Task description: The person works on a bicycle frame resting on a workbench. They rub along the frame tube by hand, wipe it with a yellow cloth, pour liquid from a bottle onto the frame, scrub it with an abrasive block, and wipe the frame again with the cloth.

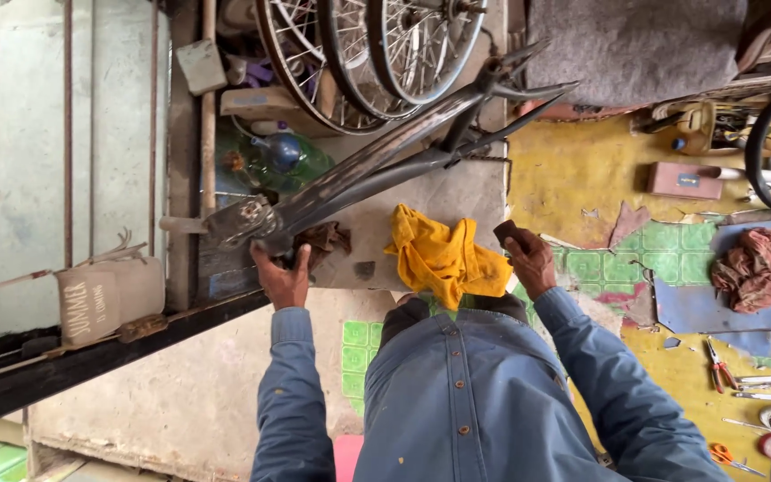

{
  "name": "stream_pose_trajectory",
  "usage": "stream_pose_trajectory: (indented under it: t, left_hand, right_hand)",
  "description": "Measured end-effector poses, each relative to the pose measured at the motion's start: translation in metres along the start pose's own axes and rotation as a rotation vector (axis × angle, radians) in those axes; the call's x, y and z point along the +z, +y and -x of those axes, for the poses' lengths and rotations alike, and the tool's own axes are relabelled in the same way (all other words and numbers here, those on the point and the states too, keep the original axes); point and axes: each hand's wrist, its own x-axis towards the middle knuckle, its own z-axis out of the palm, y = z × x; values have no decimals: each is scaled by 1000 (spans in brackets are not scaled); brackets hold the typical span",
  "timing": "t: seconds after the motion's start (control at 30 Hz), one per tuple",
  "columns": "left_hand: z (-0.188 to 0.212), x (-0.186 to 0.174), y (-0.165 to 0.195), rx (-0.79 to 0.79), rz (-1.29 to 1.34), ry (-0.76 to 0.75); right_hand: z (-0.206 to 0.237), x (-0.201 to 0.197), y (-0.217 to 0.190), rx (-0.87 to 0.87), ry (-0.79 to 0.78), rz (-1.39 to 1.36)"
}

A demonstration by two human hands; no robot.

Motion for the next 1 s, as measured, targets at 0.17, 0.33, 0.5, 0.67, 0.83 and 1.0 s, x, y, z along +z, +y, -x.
stream_pose_trajectory:
  t: [0.17, 0.33, 0.5, 0.67, 0.83, 1.0]
  left_hand:
    - [14, 3, -1, 74, 159, 28]
    - [25, 6, -1, 7, 240, 0]
    - [26, 0, 9, 18, 254, -13]
    - [23, -11, 26, 15, 244, -3]
    - [17, -22, 41, 91, 256, 47]
    - [11, -27, 55, 136, 290, 45]
  right_hand:
    - [14, 44, -19, 74, -77, -139]
    - [1, 62, -43, 37, -64, 76]
    - [-40, 77, -69, -299, 38, 343]
    - [-64, 97, -87, -407, 84, 476]
    - [-43, 106, -77, -345, -53, 705]
    - [1, 125, -50, -336, -235, 749]
